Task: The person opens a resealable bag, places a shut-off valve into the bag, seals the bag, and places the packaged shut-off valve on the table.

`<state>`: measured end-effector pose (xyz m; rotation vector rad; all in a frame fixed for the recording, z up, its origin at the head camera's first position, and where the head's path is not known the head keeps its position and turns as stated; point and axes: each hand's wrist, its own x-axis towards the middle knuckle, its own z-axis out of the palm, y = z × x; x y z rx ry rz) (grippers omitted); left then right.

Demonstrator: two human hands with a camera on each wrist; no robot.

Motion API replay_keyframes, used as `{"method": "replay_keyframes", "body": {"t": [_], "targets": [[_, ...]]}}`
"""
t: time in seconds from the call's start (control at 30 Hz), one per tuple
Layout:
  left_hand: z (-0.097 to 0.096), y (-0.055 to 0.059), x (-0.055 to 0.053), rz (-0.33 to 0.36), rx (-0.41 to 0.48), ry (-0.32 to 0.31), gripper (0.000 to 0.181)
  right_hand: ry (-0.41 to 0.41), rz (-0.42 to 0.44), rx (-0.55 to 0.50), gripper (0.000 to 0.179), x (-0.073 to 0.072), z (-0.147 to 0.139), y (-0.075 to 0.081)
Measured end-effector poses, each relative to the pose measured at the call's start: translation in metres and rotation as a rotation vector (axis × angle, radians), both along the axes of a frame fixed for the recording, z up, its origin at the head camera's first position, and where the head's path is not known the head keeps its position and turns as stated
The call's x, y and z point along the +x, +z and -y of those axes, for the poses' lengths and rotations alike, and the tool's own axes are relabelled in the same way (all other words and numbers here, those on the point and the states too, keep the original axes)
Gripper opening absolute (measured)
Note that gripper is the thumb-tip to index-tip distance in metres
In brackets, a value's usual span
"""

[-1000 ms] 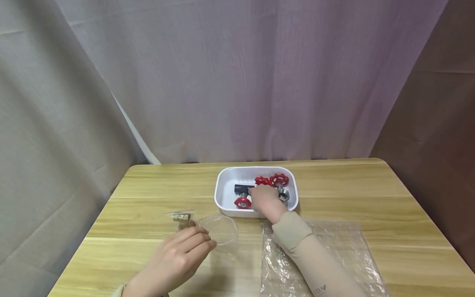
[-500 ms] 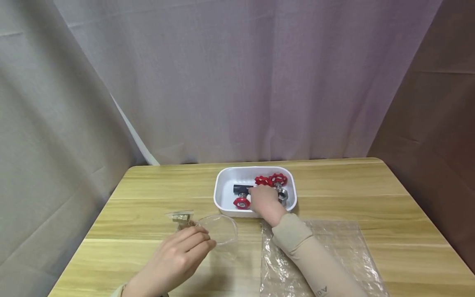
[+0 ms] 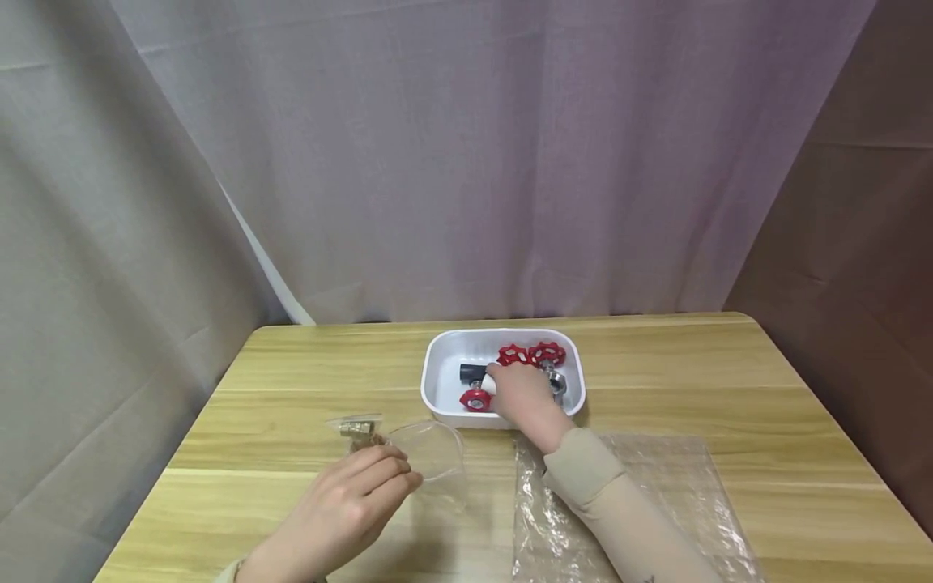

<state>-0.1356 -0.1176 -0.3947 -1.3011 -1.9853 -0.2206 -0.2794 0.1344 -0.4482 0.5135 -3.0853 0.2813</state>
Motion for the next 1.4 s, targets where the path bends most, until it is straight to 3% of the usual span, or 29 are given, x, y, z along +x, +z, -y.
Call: {"method": "replay_keyframes", "body": {"t": [0.13, 0.33, 0.47, 0.7, 0.83, 0.97, 1.1, 1.23, 1.4], "targets": [[0.0, 0.0, 0.001, 0.017, -0.004, 0.0, 0.034, 0.003, -0.011, -0.079, 0.038, 0.003, -0.006, -0.001], [0.0, 0.001, -0.001, 0.03, 0.002, -0.012, 0.035, -0.021, -0.028, -0.277, 0.042, 0.012, -0.015, -0.001], [0.0, 0.002, -0.003, 0.032, -0.002, -0.002, 0.031, -0.034, -0.092, -0.374, 0.041, 0.019, -0.02, 0.004], [0.0, 0.002, -0.006, 0.037, -0.002, -0.002, 0.028, 0.011, -0.221, -0.459, 0.042, 0.042, -0.019, 0.035], [0.001, 0.004, -0.007, 0.03, -0.005, 0.008, 0.027, 0.11, -0.231, -0.516, 0.038, 0.063, -0.011, 0.062], [0.002, 0.007, -0.008, 0.011, 0.015, 0.023, 0.029, 0.259, -0.191, -0.596, 0.032, 0.086, -0.003, 0.088], [0.004, 0.012, -0.01, 0.004, 0.054, 0.021, 0.033, 0.348, -0.089, -0.679, 0.031, 0.105, 0.0, 0.106], [0.005, 0.017, -0.011, -0.004, 0.081, 0.008, 0.033, 0.417, 0.018, -0.758, 0.031, 0.119, -0.002, 0.118], [0.006, 0.02, -0.011, -0.014, 0.089, 0.002, 0.028, 0.499, 0.059, -0.78, 0.029, 0.13, 0.0, 0.124]]}}
